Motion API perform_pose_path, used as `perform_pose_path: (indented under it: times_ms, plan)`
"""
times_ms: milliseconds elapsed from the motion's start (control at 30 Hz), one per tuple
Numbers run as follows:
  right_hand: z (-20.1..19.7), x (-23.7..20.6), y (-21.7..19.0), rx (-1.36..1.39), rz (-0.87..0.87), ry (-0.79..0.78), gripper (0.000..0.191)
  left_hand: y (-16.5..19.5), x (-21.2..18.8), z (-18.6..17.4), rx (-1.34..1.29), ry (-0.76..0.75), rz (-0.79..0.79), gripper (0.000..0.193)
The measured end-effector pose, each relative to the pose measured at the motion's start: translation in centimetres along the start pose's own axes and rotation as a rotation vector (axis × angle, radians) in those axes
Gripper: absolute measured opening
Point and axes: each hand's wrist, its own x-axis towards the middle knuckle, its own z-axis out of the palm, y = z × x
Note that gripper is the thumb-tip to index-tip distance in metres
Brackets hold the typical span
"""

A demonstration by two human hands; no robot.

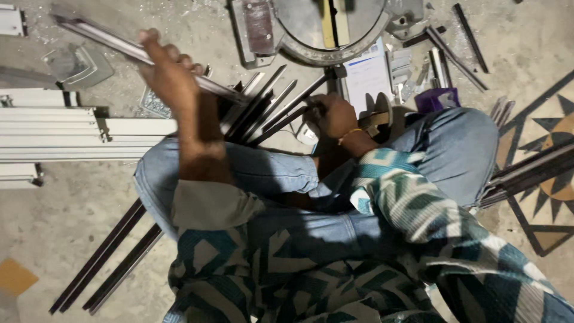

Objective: The person sits on the floor and repeatedly picks up two metal profiles, aligns them, and inserts one into the other. They handle multiple pairs of profiles, checking fit and stacking them after assembly.

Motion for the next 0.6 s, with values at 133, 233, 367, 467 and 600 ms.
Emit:
perform_pose_path:
  times_ms: [133, 233, 367, 467, 600]
  plan:
    - [0.3, 0.9, -2.8, -0.206, -0.158, -0.063, 0.031, -1.2, -2.0, 1.6, -0.055, 0.084, -0.146, 0.036]
    - [-0.1, 1.1, -3.3, -0.343, -0.244, -0.167, 0.04, -1.6, -3.1, 2.3, -0.081, 0.033, -0.195, 0.035]
    - [-0.9, 0.8, -2.7, -0.302, -0.324, -0.279, 0.035, -1.1, -3.6, 3.0, -0.153, -0.053, -0.267, 0.035]
    - [-3.1, -0.1, -0.9, -0.25, -0.185, -0.538, 0.029, -0.9, -4.0, 2.3, -0.15, -0.133, -0.287, 0.035]
    - [-9.4, -3.4, 2.2, -0.074, -0.319, -0.344, 0.014, -1.5, -4.4, 1.9, -0.036, -0.216, -0.284, 0.033]
